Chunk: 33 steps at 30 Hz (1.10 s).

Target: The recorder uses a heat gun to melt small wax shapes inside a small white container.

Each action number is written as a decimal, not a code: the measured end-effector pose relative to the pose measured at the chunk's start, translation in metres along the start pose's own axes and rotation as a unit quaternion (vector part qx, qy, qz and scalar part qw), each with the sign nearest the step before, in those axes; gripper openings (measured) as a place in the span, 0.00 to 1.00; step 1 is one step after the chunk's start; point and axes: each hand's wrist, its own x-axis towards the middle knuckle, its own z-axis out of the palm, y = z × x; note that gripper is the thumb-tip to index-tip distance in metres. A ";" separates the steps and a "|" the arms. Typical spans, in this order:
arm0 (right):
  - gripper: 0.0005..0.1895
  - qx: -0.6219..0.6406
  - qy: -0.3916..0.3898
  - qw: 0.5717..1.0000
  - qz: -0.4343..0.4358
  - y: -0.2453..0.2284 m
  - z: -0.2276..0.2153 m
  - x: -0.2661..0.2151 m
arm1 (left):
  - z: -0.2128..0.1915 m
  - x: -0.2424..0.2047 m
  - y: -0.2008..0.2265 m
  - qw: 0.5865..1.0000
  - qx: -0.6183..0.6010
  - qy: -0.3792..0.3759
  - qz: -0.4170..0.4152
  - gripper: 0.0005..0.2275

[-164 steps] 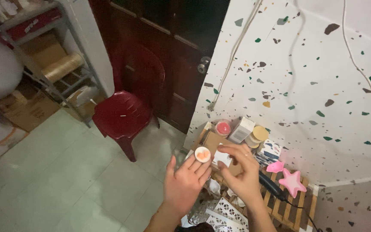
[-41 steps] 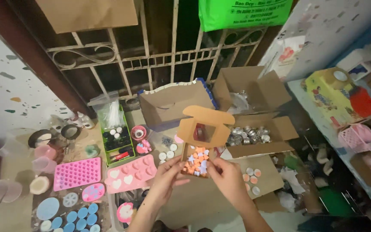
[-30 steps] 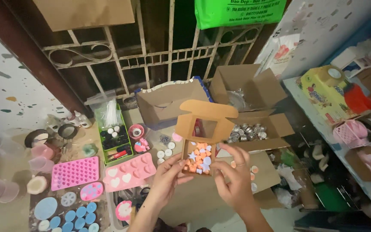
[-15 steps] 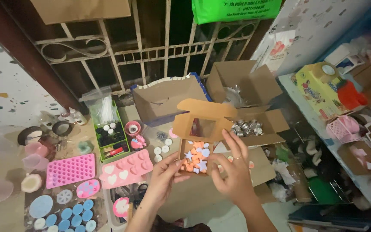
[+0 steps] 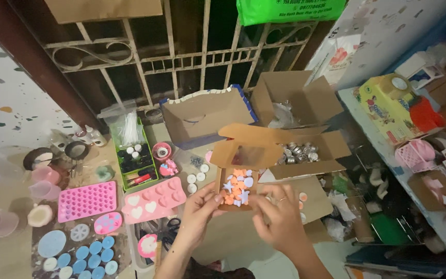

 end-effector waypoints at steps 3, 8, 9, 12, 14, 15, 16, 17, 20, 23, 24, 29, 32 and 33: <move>0.11 -0.070 0.050 0.996 0.029 -0.004 0.004 0.006 | 0.001 -0.002 0.001 1.000 0.015 0.003 0.010 0.22; 0.17 -0.105 0.065 0.992 0.037 -0.008 0.008 0.018 | 0.003 0.000 -0.010 1.000 -0.004 -0.003 0.031 0.22; 0.18 -0.109 0.054 0.992 0.041 -0.007 0.010 0.018 | 0.006 -0.003 -0.006 0.999 -0.001 -0.007 0.032 0.22; 0.15 -0.106 0.104 0.987 0.059 -0.008 0.015 0.020 | 0.000 0.002 -0.016 0.998 0.058 0.009 0.021 0.22; 0.13 -0.061 0.101 0.990 0.081 0.000 0.018 0.017 | 0.000 0.003 -0.018 1.000 0.022 -0.001 0.015 0.22; 0.12 -0.016 0.098 0.990 0.101 0.004 0.019 0.016 | 0.000 0.004 -0.019 1.000 -0.014 -0.009 0.010 0.22; 0.12 -0.016 0.099 0.990 0.101 0.014 0.021 0.010 | 0.002 0.003 -0.013 1.000 -0.014 -0.009 0.011 0.22; 0.11 0.075 0.097 0.980 0.156 0.023 0.022 0.004 | 0.004 0.003 -0.008 1.000 -0.007 0.002 -0.005 0.21; 0.10 0.321 0.076 0.886 0.325 0.062 0.039 -0.025 | 0.003 0.003 -0.004 0.999 -0.032 0.008 -0.021 0.20; 0.09 0.542 0.059 0.727 0.417 0.089 0.052 -0.046 | -0.002 0.008 -0.010 0.998 -0.066 0.000 -0.021 0.20; 0.09 0.618 0.059 0.672 0.404 0.094 0.055 -0.050 | -0.004 0.010 -0.013 0.997 -0.070 -0.001 -0.021 0.20; 0.12 0.646 0.036 0.640 0.414 0.090 0.046 -0.044 | 0.001 0.018 -0.024 0.997 -0.068 0.008 -0.029 0.20; 0.13 0.615 0.049 0.636 0.463 0.107 0.052 -0.052 | -0.002 0.035 -0.073 0.995 -0.042 0.030 -0.081 0.20; 0.13 0.595 0.064 0.638 0.485 0.114 0.056 -0.056 | -0.004 0.042 -0.092 0.991 -0.013 0.038 -0.127 0.21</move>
